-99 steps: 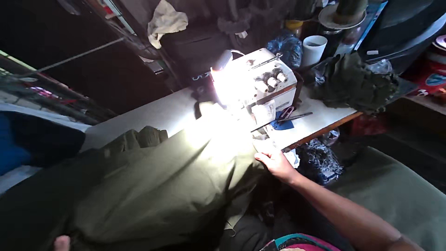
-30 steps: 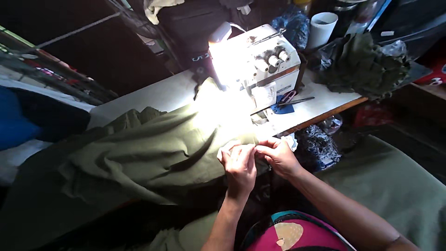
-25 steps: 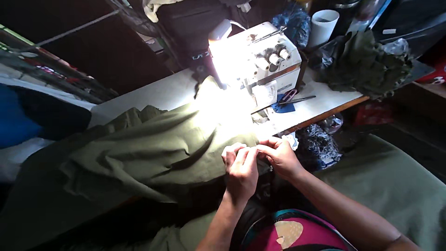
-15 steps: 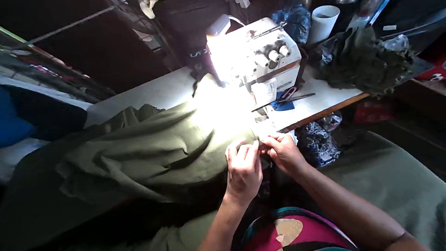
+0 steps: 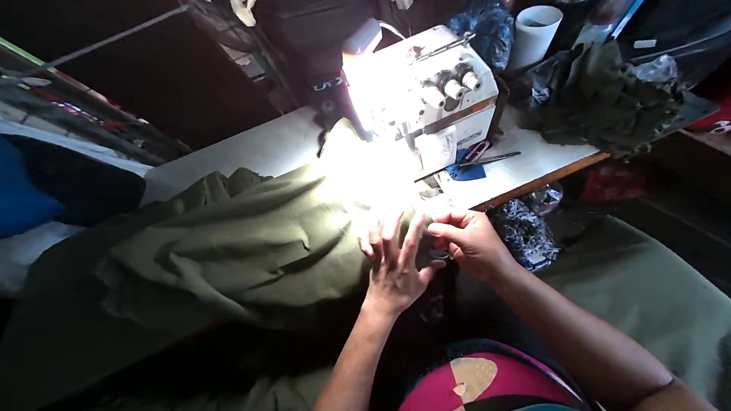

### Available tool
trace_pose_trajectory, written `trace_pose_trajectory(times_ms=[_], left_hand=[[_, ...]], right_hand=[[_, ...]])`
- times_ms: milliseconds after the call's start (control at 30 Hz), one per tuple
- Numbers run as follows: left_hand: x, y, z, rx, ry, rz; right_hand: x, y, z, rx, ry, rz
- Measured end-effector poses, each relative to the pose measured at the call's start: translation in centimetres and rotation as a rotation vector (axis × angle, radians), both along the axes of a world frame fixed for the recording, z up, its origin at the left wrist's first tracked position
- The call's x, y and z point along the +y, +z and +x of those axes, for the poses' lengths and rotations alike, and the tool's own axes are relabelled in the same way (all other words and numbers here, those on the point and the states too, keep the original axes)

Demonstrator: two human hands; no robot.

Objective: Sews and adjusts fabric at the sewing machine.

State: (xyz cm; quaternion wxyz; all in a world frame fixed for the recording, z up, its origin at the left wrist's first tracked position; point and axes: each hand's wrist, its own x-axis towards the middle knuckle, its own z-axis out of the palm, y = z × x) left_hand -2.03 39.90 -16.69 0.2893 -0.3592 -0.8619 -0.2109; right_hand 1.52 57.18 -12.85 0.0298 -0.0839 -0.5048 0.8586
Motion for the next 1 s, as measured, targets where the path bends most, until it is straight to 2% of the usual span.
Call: trace_pose_trajectory(times_ms=[100, 200, 267, 400, 467, 567, 767, 1000], left_hand=[[1.2, -1.5, -0.7, 0.024, -0.032, 0.006], [1.2, -1.1, -0.4, -0.094, -0.084, 0.118], [0.8, -0.8, 0.4, -0.220, -0.097, 0.311], [0.6, 1.3, 1.1, -0.588, 0.020, 0.682], [0.8, 2.2, 0.7, -0.665, 0.068, 0.636], [1.2, 2.5, -0.1, -0.656, 0.117, 0.624], [0.4, 3.1, 1.3, -0.378, 0.140, 0.408], [1.0, 3.9, 1.0, -0.424, 0.036, 0.373]], right_hand=[[-0.1, -0.1, -0.1, -0.011, -0.003, -0.016], [-0.3, -0.7, -0.3, 0.003, 0.000, -0.029], [-0.3, -1.0, -0.4, 0.014, 0.001, -0.030], [-0.3, -1.7, -0.6, 0.050, 0.030, 0.082], [-0.6, -2.0, -0.5, 0.104, 0.031, 0.183], [-0.7, -2.1, -0.3, 0.136, 0.000, 0.276], [-0.6, -2.1, 0.4, 0.070, -0.053, 0.271], [-1.4, -1.0, 0.0, 0.062, -0.063, 0.279]])
